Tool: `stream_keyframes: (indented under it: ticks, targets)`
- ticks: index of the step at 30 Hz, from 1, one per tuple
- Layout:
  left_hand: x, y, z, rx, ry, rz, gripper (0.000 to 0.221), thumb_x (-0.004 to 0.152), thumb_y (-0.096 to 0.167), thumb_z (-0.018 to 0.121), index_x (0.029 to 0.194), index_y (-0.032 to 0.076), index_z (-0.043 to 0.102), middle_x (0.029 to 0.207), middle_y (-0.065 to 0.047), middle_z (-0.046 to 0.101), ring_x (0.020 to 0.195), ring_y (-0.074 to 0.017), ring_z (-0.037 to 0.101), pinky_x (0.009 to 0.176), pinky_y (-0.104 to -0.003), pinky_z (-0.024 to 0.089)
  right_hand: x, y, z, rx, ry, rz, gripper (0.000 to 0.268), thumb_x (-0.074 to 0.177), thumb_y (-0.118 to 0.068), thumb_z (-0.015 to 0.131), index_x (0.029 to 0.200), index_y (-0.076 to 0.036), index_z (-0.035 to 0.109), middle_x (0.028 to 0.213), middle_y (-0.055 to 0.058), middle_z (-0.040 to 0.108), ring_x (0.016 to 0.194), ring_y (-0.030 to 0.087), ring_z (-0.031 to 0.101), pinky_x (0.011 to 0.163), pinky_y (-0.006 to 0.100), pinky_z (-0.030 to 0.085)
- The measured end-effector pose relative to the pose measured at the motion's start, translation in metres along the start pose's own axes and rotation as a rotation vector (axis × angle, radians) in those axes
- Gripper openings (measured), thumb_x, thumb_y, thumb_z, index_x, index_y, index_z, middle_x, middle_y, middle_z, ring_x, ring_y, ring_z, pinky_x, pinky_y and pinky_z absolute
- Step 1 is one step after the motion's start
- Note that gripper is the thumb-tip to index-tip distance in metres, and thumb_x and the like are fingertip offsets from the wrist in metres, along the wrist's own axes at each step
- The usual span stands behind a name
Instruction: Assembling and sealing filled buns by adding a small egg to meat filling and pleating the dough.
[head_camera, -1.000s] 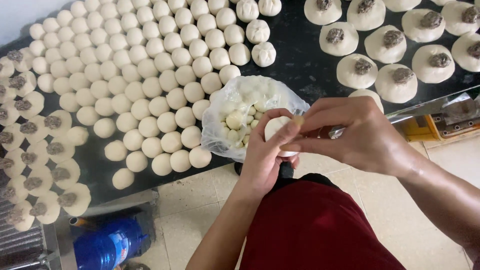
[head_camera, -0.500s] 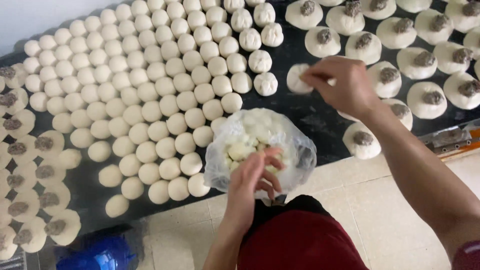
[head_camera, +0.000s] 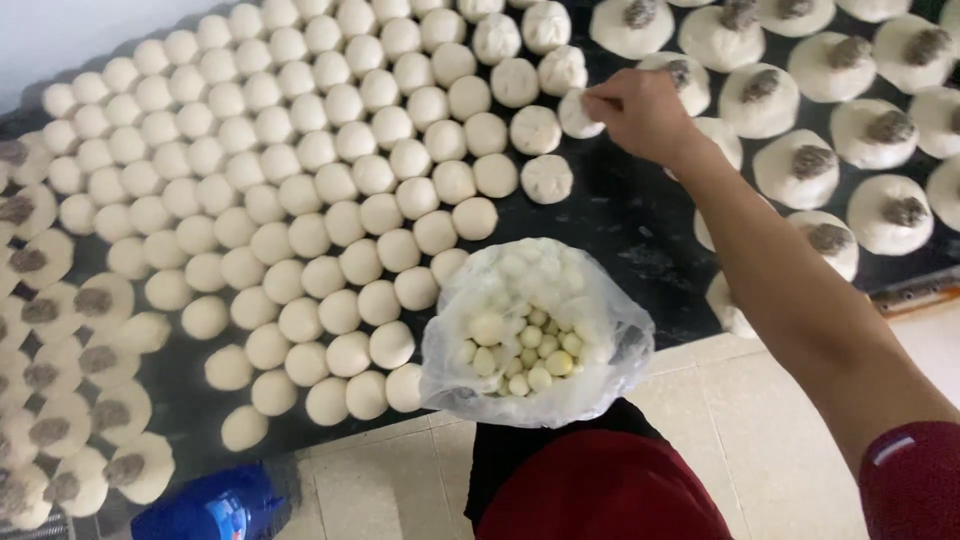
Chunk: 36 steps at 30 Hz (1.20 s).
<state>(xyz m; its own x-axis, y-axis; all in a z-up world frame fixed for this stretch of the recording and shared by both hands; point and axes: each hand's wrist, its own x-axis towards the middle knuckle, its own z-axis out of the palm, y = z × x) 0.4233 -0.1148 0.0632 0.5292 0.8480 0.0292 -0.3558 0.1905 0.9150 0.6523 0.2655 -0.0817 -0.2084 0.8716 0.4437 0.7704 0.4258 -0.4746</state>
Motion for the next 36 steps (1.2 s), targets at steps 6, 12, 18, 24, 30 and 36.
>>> stream_keyframes:
  ticks: [6, 12, 18, 24, 30, 36]
  targets:
    - [0.132, -0.065, -0.013, -0.049, 0.125, -0.099, 0.022, 0.106, 0.015, 0.063, 0.118, -0.002, 0.069, 0.114, -0.013, 0.072, 0.102, -0.0164, 0.068, 0.092, -0.029, 0.055, -0.033, -0.04, -0.08, 0.312, -0.014, 0.426, 0.028, 0.11, -0.017, 0.062, 0.134, -0.004, 0.069, 0.108, 0.013, 0.077, 0.085, 0.017, 0.077, 0.07, 0.031, 0.061]
    - [0.2, -0.141, -0.017, 0.469, 0.199, -0.388, 0.027, 0.098, 0.027, 0.067, 0.108, 0.003, 0.073, 0.098, -0.012, 0.079, 0.089, -0.0218, 0.077, 0.081, -0.033, 0.058, -0.126, -0.043, -0.167, 0.295, 0.136, 0.443, 0.03, 0.114, -0.014, 0.058, 0.139, -0.001, 0.066, 0.11, 0.012, 0.077, 0.091, 0.017, 0.076, 0.074, 0.031, 0.063]
    - [0.227, -0.21, -0.018, 1.26, 0.257, -0.015, 0.034, 0.094, 0.033, 0.072, 0.101, 0.0, 0.074, 0.101, -0.025, 0.072, 0.095, -0.0421, 0.069, 0.08, -0.05, 0.055, -0.211, -0.039, -0.196, 0.269, 0.122, 0.682, 0.028, 0.109, -0.013, 0.061, 0.135, -0.005, 0.069, 0.108, 0.012, 0.077, 0.085, 0.018, 0.076, 0.072, 0.03, 0.065]
    - [0.246, -0.187, -0.016, 0.749, 0.104, -0.637, 0.062, 0.072, 0.046, 0.083, 0.109, -0.001, 0.069, 0.095, -0.017, 0.078, 0.088, -0.0285, 0.078, 0.08, -0.04, 0.061, -0.238, -0.055, -0.202, 0.301, 0.052, 0.641, 0.03, 0.105, -0.013, 0.063, 0.133, -0.004, 0.068, 0.109, 0.013, 0.078, 0.091, 0.018, 0.078, 0.076, 0.031, 0.066]
    - [0.216, -0.205, 0.006, 1.22, 0.085, -0.073, 0.065, 0.056, 0.048, 0.099, 0.09, 0.0, 0.071, 0.088, -0.02, 0.071, 0.085, -0.0353, 0.069, 0.074, -0.048, 0.054, -0.232, -0.073, -0.196, 0.292, -0.066, 0.563, 0.033, 0.103, -0.015, 0.064, 0.135, -0.006, 0.068, 0.109, 0.012, 0.078, 0.094, 0.018, 0.076, 0.077, 0.032, 0.064]
    - [0.158, -0.152, 0.028, 0.666, 0.015, -0.13, 0.062, 0.09, 0.031, 0.077, 0.135, 0.002, 0.046, 0.102, -0.016, 0.068, 0.086, -0.0344, 0.072, 0.077, -0.044, 0.057, -0.162, -0.142, -0.196, 0.232, -0.193, 0.597, 0.032, 0.103, -0.017, 0.066, 0.133, -0.008, 0.071, 0.109, 0.013, 0.078, 0.093, 0.019, 0.076, 0.077, 0.033, 0.064]
